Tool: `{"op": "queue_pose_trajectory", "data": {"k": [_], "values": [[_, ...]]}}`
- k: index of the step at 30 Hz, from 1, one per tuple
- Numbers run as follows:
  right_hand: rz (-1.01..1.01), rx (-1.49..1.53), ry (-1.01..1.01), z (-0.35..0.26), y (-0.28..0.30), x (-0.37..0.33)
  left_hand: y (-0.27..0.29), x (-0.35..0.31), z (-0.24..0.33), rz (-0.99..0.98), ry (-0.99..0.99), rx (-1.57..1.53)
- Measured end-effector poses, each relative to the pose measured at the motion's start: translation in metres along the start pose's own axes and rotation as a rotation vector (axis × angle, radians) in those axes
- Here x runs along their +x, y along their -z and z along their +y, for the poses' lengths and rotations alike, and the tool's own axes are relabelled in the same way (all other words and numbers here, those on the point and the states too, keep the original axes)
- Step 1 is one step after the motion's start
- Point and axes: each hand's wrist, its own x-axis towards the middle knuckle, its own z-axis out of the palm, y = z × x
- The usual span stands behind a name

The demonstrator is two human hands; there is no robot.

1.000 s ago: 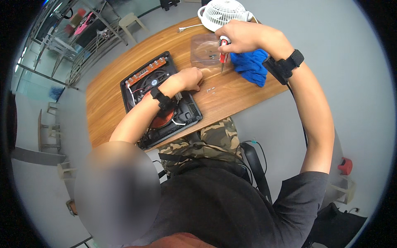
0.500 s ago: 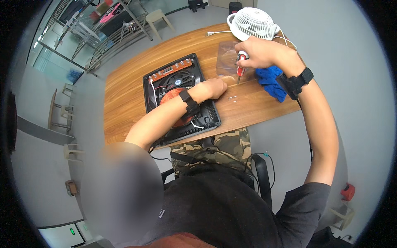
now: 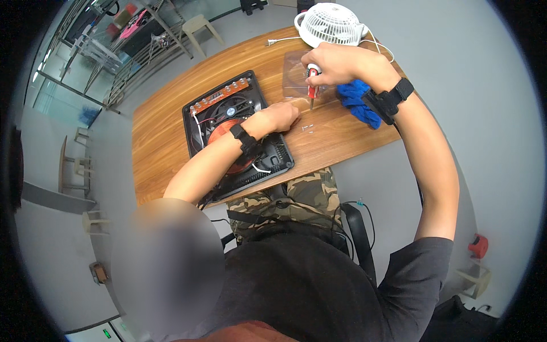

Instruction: The person uses a screwdriver to tighten screws on a circuit board and then places it into an electronic device on a wooden table.

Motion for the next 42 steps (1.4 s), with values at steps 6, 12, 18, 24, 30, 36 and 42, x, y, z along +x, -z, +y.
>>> {"op": "queue_pose_trajectory", "data": {"k": [6, 12, 18, 24, 30, 36, 42], "values": [[0.007, 0.019, 0.06, -0.002, 0.003, 0.005, 0.004, 0.0, 0.007, 0.012, 0.006, 0.013], [-0.015, 0.004, 0.049, -0.021, 0.017, 0.01, -0.006, -0.002, 0.005, 0.069, 0.084, -0.008], [0.013, -0.006, 0.063, -0.02, 0.018, 0.007, -0.003, -0.001, 0.002, 0.044, 0.059, -0.04], [0.027, -0.054, 0.059, -0.029, 0.046, 0.012, 0.015, -0.011, -0.038, 0.278, 0.007, -0.311], [0.103, -0.148, 0.205, -0.021, 0.057, 0.051, 0.059, -0.046, -0.07, 0.416, -0.006, -0.23], [0.155, -0.068, 0.261, -0.035, 0.062, 0.109, 0.077, -0.073, -0.109, 0.558, 0.13, -0.31], [0.129, -0.073, 0.24, -0.038, 0.068, 0.145, 0.087, -0.08, -0.126, 0.565, 0.206, -0.369]]}}
